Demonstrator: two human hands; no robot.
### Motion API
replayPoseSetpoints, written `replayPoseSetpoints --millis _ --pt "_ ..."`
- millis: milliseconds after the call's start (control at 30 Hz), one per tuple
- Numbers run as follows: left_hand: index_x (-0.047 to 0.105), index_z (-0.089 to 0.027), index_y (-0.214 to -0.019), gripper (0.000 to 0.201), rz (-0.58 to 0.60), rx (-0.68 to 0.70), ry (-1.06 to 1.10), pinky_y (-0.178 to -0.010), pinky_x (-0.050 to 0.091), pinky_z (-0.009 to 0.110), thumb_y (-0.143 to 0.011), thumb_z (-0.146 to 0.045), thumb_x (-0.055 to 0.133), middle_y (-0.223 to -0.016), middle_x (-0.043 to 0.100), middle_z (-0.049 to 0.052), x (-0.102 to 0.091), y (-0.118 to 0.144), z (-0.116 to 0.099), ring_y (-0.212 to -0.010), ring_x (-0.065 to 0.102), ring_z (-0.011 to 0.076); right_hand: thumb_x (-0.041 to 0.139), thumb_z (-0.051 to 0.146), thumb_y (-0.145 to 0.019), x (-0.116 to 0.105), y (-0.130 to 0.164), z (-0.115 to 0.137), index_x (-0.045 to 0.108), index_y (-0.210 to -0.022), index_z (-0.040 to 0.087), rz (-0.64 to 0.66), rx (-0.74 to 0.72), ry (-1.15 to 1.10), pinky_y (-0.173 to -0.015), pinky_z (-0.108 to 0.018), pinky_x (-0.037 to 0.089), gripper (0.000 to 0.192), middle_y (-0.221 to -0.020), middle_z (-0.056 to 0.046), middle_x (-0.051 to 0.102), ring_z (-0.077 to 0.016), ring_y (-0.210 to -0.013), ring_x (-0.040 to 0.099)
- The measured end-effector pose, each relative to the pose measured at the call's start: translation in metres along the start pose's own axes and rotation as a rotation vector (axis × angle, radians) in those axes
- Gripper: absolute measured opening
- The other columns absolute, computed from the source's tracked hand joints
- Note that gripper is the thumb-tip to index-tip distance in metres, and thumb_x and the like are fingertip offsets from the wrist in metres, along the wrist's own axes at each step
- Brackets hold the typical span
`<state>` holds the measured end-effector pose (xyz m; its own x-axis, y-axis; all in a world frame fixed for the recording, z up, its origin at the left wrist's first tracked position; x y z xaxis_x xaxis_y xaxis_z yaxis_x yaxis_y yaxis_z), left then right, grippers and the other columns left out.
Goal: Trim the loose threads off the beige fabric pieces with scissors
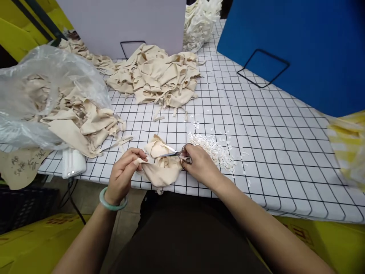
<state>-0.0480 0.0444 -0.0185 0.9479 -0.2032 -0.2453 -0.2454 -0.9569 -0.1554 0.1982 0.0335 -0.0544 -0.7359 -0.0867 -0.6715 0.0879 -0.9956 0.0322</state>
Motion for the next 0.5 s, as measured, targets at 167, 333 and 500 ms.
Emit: replayPoseSetpoints --millis 167,333,500 --pt "0.056 -0.019 -0.069 0.026 -0.208 0.097 -0.255 -0.090 0.045 0.041 -0.095 -0.023 0.050 -0.095 0.059 0.007 -0.030 -0.024 0.000 -0.096 0.057 0.0236 0.061 0.017 -0.077 -0.010 -0.011 0.000 0.052 -0.079 0.022 0.030 0.139 -0.203 -0.062 -0.030 0.046 0.010 -0.077 0.000 0.061 -0.0156 -0.068 0.056" --pt "0.061 -0.019 -0.093 0.013 -0.404 0.385 -0.518 -0.098 0.043 0.046 -0.082 -0.013 0.065 -0.107 0.057 0.011 -0.002 -0.016 -0.024 -0.111 0.052 0.0283 0.076 0.032 -0.071 -0.021 -0.013 0.002 0.053 -0.087 0.021 -0.072 0.216 -0.618 -0.068 -0.030 0.052 0.030 -0.084 0.000 0.060 -0.0143 -0.074 0.059" --pt "0.061 -0.017 -0.087 0.010 0.179 0.134 -0.108 -0.068 0.047 0.030 -0.090 -0.026 0.064 -0.084 0.059 0.004 0.083 0.014 -0.012 -0.076 0.055 0.0169 0.078 0.038 -0.071 -0.009 -0.005 0.011 0.047 -0.085 0.023 -0.155 0.201 -0.799 -0.070 -0.029 0.053 0.036 -0.085 0.002 0.056 -0.0118 -0.071 0.056"
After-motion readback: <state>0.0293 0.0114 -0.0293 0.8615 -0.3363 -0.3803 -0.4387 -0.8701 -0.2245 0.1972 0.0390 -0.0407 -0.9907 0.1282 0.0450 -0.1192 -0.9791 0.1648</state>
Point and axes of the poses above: each hand's wrist, its own y-axis away from the middle knuckle, its own x-axis out of the palm, z = x × y, the point moved 5 cm from there along -y, towards the middle knuckle
